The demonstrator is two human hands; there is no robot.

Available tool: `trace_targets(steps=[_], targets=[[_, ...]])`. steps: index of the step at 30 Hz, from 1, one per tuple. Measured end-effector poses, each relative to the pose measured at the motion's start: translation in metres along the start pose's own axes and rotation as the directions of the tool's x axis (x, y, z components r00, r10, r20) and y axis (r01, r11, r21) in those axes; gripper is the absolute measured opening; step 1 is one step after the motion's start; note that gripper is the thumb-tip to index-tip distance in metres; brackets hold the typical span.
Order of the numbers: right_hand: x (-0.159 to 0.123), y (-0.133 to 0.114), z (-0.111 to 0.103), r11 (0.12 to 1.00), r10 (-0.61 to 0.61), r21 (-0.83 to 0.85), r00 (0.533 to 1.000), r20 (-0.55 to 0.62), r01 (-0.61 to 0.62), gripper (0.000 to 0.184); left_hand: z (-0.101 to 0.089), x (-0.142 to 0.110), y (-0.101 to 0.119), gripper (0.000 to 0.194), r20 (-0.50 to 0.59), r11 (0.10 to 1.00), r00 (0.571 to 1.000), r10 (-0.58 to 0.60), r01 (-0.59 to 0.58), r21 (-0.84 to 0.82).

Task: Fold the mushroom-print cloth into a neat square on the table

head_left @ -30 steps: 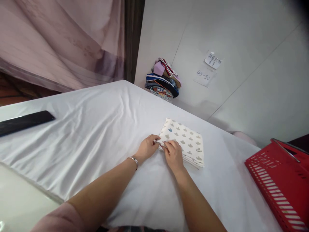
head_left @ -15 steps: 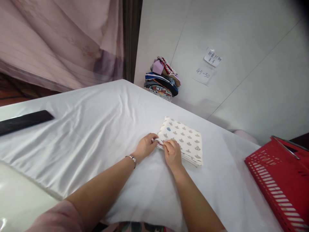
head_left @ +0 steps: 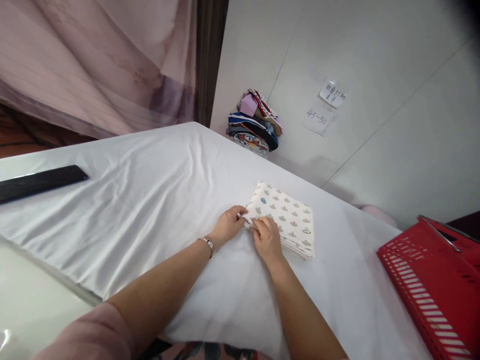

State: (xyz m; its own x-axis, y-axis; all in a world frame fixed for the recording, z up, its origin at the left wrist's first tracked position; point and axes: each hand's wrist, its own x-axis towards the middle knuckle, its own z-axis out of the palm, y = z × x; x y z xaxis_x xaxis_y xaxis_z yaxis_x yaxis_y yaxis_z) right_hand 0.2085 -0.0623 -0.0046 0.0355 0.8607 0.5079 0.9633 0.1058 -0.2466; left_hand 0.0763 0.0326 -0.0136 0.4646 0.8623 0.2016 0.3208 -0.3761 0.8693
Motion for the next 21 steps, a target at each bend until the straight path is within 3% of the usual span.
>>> trace_targets(steps=[7,14,21], targets=[[0.0011,0.0021,0.0049,0.998,0.053,0.048,0.996,-0.076,-0.049,0.021,0.0054,0.0010,-0.0026,0.026,-0.090,0.976,0.984,0.157,-0.168,-0.136],[0.0013,0.0023,0.0031,0.998,0.032,0.063,0.993,-0.117,-0.025,0.021,0.0067,0.0025,-0.0037,0.024,-0.108,0.972,0.985,0.136,-0.154,-0.178],[0.0008,0.0013,0.0024,1.000,0.004,0.004,1.000,-0.025,-0.004,0.020,0.0066,0.0036,-0.0033,0.022,-0.124,0.965,0.985,0.117,-0.142,-0.222]])
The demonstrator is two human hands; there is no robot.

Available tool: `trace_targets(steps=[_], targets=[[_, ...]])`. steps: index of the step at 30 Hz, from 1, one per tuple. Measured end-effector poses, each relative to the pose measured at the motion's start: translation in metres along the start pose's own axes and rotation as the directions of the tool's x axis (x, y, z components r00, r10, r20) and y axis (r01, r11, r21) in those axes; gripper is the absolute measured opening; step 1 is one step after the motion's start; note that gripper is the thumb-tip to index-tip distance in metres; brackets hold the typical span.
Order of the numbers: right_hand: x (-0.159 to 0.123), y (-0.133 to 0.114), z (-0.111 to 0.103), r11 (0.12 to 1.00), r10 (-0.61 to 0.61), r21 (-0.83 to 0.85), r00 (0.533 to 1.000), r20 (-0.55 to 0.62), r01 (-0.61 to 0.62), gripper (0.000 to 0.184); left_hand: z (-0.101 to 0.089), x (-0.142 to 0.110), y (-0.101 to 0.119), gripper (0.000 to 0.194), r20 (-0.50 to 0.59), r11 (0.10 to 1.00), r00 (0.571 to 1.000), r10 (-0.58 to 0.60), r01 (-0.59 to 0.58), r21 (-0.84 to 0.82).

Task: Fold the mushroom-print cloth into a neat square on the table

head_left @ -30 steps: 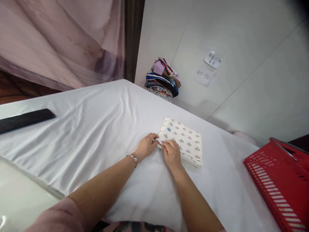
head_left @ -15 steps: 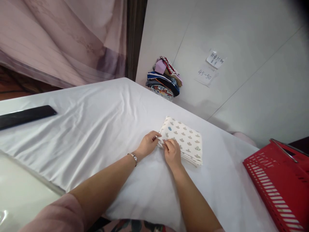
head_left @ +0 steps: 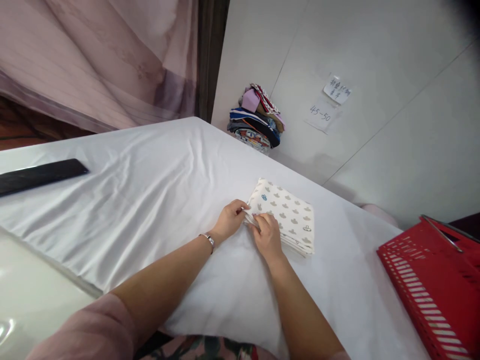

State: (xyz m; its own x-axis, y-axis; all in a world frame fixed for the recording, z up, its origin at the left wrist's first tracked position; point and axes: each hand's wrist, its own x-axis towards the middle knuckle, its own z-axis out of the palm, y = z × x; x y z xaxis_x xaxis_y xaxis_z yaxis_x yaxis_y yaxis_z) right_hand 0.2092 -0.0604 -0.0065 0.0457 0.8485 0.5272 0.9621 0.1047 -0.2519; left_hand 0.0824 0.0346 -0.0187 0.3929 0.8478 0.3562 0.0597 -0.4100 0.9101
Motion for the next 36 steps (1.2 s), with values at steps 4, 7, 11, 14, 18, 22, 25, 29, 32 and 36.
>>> trace_targets(steps=[4,7,11,14,18,22,25,29,32,36], targets=[[-0.0002,0.0021,0.0033,0.999,0.028,0.022,0.999,-0.026,-0.028,0.018,0.0005,-0.0001,-0.0010,0.020,0.007,1.000,1.000,-0.006,0.006,-0.025],[0.0003,0.0050,0.0060,0.995,0.055,0.082,0.996,-0.064,-0.050,0.015,-0.0004,-0.0009,0.0010,0.020,0.061,0.995,0.994,-0.087,0.090,-0.044],[0.0004,0.0080,0.0084,0.985,0.085,0.158,0.989,-0.124,-0.065,0.012,-0.0029,-0.0016,0.0055,0.033,0.112,0.987,0.981,-0.157,0.158,-0.005],[0.0000,0.0087,0.0084,0.981,0.092,0.186,0.984,-0.154,-0.063,0.011,-0.0043,-0.0015,0.0074,0.036,0.163,0.984,0.971,-0.176,0.170,0.048],[0.0001,0.0070,0.0051,0.989,0.060,0.141,0.994,-0.091,-0.046,0.011,-0.0040,-0.0014,0.0080,0.037,0.191,0.986,0.970,-0.153,0.137,0.097],[0.0012,0.0040,0.0013,0.992,0.042,0.122,0.998,-0.050,-0.036,0.014,-0.0015,-0.0018,0.0068,0.036,0.163,0.989,0.977,-0.135,0.124,0.079],[0.0018,0.0029,0.0011,0.991,0.050,0.127,0.998,-0.048,-0.044,0.014,0.0003,-0.0020,0.0052,0.037,0.149,0.991,0.981,-0.122,0.114,0.065],[0.0011,0.0042,0.0031,0.990,0.059,0.132,0.996,-0.074,-0.049,0.015,0.0007,-0.0020,0.0044,0.037,0.145,0.992,0.982,-0.121,0.114,0.055],[0.0000,0.0051,0.0030,0.990,0.039,0.137,0.995,-0.093,-0.026,0.018,0.0004,-0.0021,0.0053,0.037,0.130,0.990,0.983,-0.131,0.122,0.076],[-0.0003,0.0032,0.0001,0.997,0.007,0.079,0.999,-0.040,-0.004,0.016,0.0007,-0.0021,0.0065,0.037,0.127,0.990,0.983,-0.129,0.121,0.070]])
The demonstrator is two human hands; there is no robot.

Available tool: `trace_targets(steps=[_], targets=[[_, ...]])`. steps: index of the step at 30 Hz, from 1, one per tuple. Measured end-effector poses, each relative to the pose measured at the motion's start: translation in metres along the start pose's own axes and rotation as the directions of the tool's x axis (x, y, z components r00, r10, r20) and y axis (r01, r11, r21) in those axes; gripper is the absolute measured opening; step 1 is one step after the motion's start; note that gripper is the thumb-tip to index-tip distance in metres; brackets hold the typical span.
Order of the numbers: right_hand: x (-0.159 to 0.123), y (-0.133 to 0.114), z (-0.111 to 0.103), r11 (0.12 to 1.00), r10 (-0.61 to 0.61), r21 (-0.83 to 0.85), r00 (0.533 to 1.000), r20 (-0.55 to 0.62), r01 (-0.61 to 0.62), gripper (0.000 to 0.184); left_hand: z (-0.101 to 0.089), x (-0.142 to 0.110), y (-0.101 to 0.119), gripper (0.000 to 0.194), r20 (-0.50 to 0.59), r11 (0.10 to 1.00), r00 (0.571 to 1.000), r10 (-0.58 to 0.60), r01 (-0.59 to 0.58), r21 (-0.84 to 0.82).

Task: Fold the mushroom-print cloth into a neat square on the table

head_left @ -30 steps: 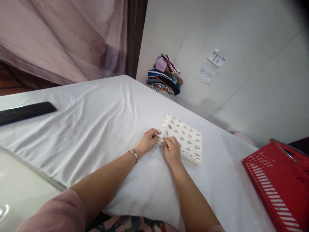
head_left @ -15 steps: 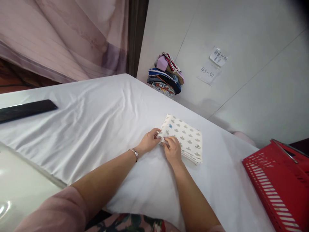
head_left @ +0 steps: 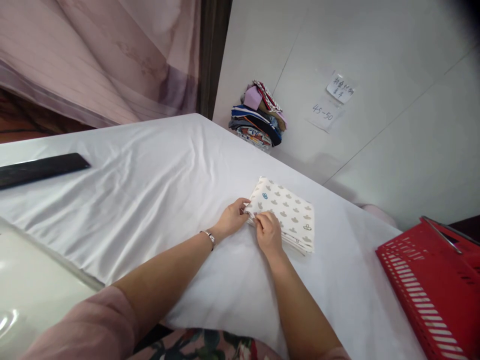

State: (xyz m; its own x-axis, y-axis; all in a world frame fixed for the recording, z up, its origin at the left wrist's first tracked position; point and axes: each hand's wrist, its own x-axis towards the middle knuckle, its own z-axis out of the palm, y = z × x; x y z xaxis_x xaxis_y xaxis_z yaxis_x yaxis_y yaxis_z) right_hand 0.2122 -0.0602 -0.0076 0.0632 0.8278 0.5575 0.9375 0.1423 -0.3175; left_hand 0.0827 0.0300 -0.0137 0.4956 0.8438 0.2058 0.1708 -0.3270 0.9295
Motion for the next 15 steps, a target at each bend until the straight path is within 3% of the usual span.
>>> trace_targets(steps=[5,10,15], targets=[[0.0000,-0.0022,-0.0018,0.998,-0.001,-0.057,0.999,0.052,0.004,0.015,-0.0018,0.0004,0.0008,0.038,0.021,1.000,1.000,-0.017,0.018,-0.021],[0.0007,-0.0014,-0.0014,0.998,0.006,-0.063,0.998,0.055,-0.002,0.016,-0.0068,-0.0010,0.0044,0.043,0.116,0.999,0.993,-0.029,0.034,-0.040],[0.0005,-0.0022,-0.0024,0.999,0.009,-0.041,0.997,0.071,-0.006,0.019,-0.0048,-0.0007,0.0039,0.038,0.053,0.998,0.997,-0.051,0.050,0.022]])
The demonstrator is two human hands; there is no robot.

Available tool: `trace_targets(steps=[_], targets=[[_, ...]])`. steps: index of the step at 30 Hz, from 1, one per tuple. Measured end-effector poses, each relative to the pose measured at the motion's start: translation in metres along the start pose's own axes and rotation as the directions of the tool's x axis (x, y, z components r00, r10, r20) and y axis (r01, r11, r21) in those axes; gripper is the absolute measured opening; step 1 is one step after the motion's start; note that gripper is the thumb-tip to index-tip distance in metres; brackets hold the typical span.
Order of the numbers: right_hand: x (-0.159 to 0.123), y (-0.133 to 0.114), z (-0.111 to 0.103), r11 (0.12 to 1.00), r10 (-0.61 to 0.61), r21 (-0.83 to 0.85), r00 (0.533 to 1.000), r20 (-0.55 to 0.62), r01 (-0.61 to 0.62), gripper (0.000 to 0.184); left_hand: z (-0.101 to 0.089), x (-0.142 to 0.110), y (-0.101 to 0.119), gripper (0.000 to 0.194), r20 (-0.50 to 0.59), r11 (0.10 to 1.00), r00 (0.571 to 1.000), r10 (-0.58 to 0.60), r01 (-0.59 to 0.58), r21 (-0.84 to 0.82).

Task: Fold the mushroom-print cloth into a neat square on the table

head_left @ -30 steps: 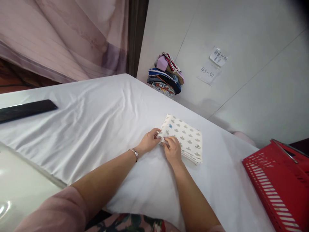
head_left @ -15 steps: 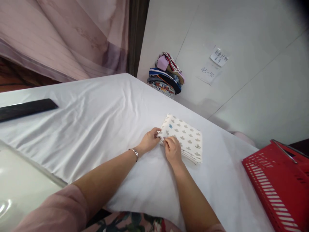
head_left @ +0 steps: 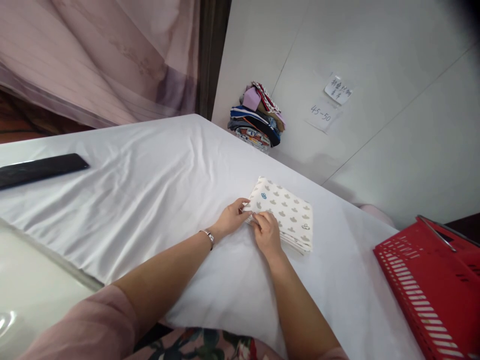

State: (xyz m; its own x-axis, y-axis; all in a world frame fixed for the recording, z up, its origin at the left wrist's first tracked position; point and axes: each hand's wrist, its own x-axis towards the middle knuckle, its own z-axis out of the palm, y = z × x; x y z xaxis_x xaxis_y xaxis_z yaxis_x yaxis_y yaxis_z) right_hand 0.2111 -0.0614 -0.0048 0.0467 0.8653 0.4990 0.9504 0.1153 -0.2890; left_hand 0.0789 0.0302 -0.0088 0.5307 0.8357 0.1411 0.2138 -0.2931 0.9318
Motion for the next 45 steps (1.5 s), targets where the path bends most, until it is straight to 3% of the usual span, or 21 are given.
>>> trace_targets(steps=[5,11,22,24,27,30,32,35,45], targets=[[-0.003,0.000,-0.010,1.000,-0.024,-0.020,0.999,0.031,0.024,0.026,0.002,0.001,-0.003,0.037,-0.026,1.000,1.000,-0.013,0.013,0.002],[-0.008,0.008,-0.026,0.997,-0.005,-0.073,0.996,0.086,0.011,0.022,0.001,0.001,-0.001,0.036,-0.040,1.000,0.999,-0.026,0.026,-0.001],[-0.012,0.019,-0.011,0.998,0.064,0.027,0.997,-0.032,-0.063,0.022,0.001,0.001,-0.001,0.034,-0.054,0.999,0.999,-0.004,0.006,0.043],[-0.012,0.019,-0.011,0.997,0.073,0.038,0.997,-0.034,-0.072,0.022,0.000,0.000,0.000,0.035,-0.097,0.994,0.994,0.057,-0.047,0.097],[-0.012,0.018,-0.010,0.996,0.080,0.041,0.996,-0.037,-0.079,0.021,-0.001,-0.003,0.003,0.036,-0.151,0.937,0.942,0.298,-0.259,0.232],[-0.011,0.018,-0.010,0.997,0.079,0.028,0.996,-0.040,-0.078,0.019,0.001,-0.005,0.006,0.030,-0.048,0.813,0.855,0.516,-0.472,0.341],[-0.011,0.017,-0.012,0.997,0.075,0.019,0.997,-0.037,-0.074,0.018,0.004,-0.005,0.005,0.025,0.075,0.759,0.833,0.548,-0.533,0.375],[-0.011,0.014,-0.015,0.998,0.065,0.027,0.997,-0.031,-0.064,0.019,0.006,-0.004,0.002,0.022,0.169,0.752,0.840,0.515,-0.537,0.382],[-0.010,0.014,-0.010,0.997,0.081,0.013,0.994,-0.079,-0.080,0.018,0.008,0.001,-0.003,0.022,0.159,0.785,0.845,0.510,-0.533,0.316]])
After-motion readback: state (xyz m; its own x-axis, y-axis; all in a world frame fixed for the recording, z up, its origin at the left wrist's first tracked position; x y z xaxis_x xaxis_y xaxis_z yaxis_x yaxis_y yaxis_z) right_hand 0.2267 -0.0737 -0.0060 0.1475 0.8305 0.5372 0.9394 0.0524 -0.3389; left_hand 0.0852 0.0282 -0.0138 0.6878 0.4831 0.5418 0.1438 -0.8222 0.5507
